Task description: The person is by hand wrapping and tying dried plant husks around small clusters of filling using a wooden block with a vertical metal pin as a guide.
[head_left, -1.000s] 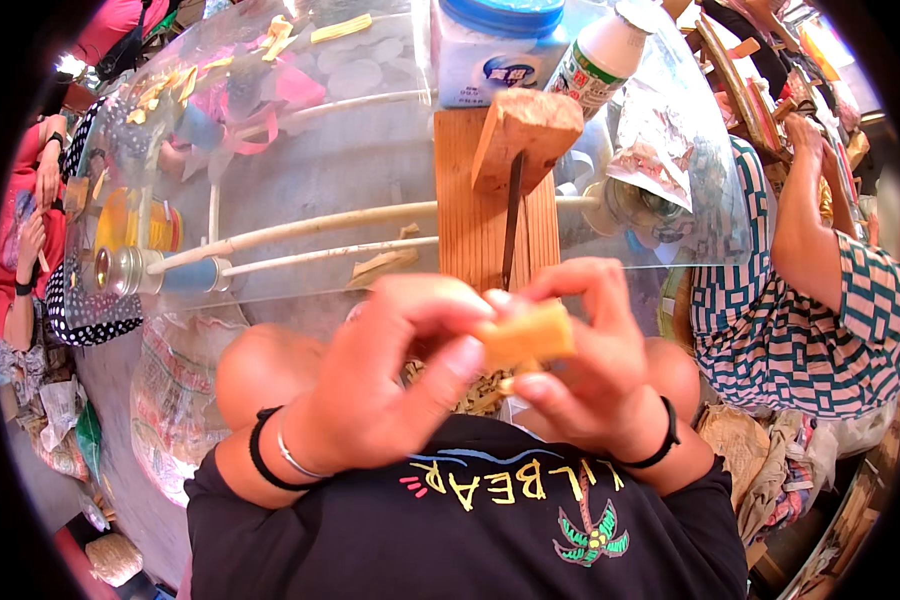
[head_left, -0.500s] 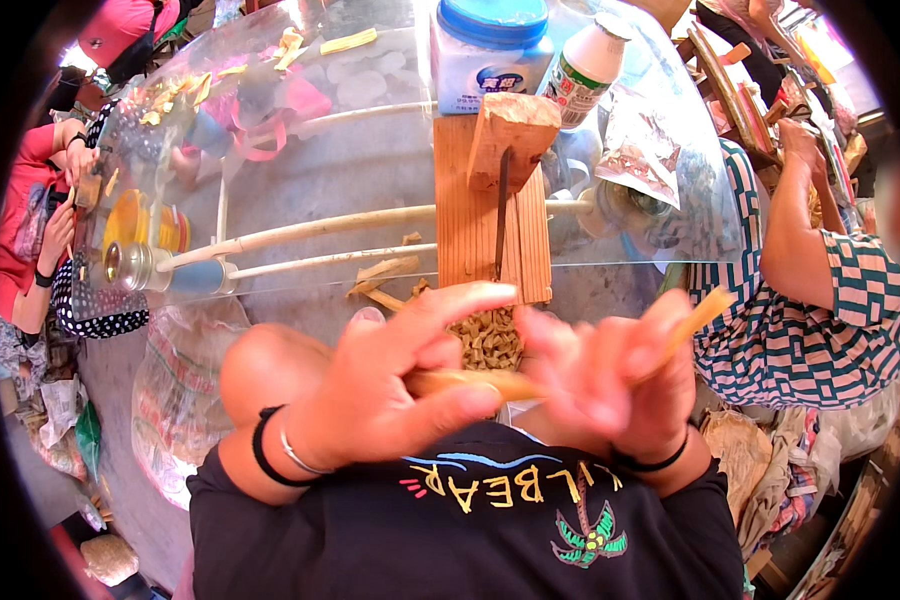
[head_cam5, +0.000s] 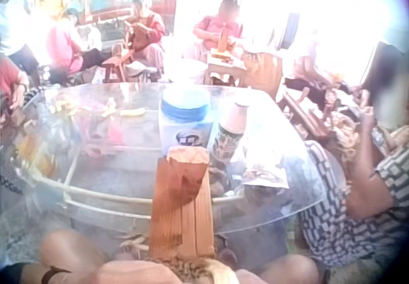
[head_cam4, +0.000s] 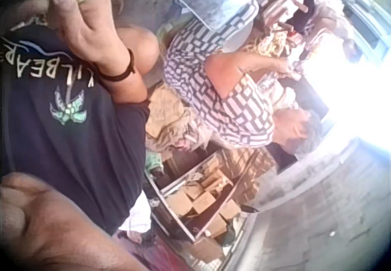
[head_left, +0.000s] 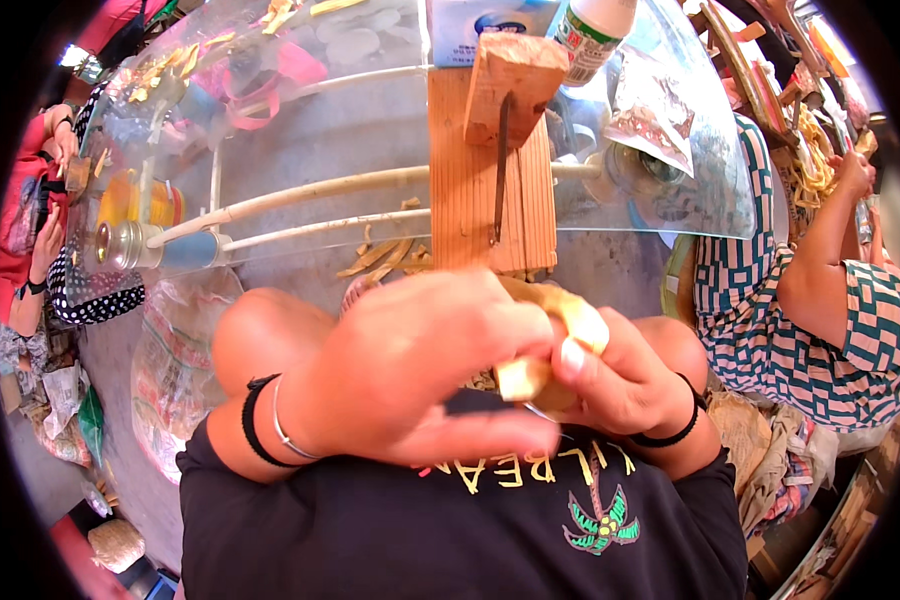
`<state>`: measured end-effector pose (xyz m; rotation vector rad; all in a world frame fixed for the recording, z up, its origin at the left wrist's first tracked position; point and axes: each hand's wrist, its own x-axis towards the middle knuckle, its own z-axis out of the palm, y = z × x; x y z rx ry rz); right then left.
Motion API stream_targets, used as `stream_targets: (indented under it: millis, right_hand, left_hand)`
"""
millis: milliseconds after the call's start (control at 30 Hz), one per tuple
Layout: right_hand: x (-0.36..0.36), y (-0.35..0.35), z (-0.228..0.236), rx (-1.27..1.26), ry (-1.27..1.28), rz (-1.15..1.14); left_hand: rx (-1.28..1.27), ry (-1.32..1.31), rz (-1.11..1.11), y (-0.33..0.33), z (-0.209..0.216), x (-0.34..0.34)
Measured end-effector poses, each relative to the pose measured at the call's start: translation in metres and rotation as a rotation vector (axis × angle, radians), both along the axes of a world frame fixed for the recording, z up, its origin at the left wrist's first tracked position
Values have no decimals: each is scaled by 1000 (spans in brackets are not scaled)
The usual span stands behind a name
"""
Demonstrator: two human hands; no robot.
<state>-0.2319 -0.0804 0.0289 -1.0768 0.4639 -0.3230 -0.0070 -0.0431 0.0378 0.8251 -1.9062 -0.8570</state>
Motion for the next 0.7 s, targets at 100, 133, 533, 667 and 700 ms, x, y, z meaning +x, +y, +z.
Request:
stream_targets:
  millis: [100, 133, 533, 667, 700]
  right_hand:
    - [8, 6, -13, -130, -32, -243]
    - [14, 8, -10, -296, 23, -327]
    - [5, 1, -10, -174, -242, -285]
    - [12, 3, -16, -530, -180, -357]
    - [13, 2, -17, -705, -139, -381]
  left_hand:
    - [97, 5, 210, 9, -16, -13]
    - [58, 23, 200, 10, -16, -14]
    - [160, 257, 65, 4, -32, -17]
    - [412, 452, -70, 5, -36, -8]
    - [507, 539, -91, 8, -35, -9]
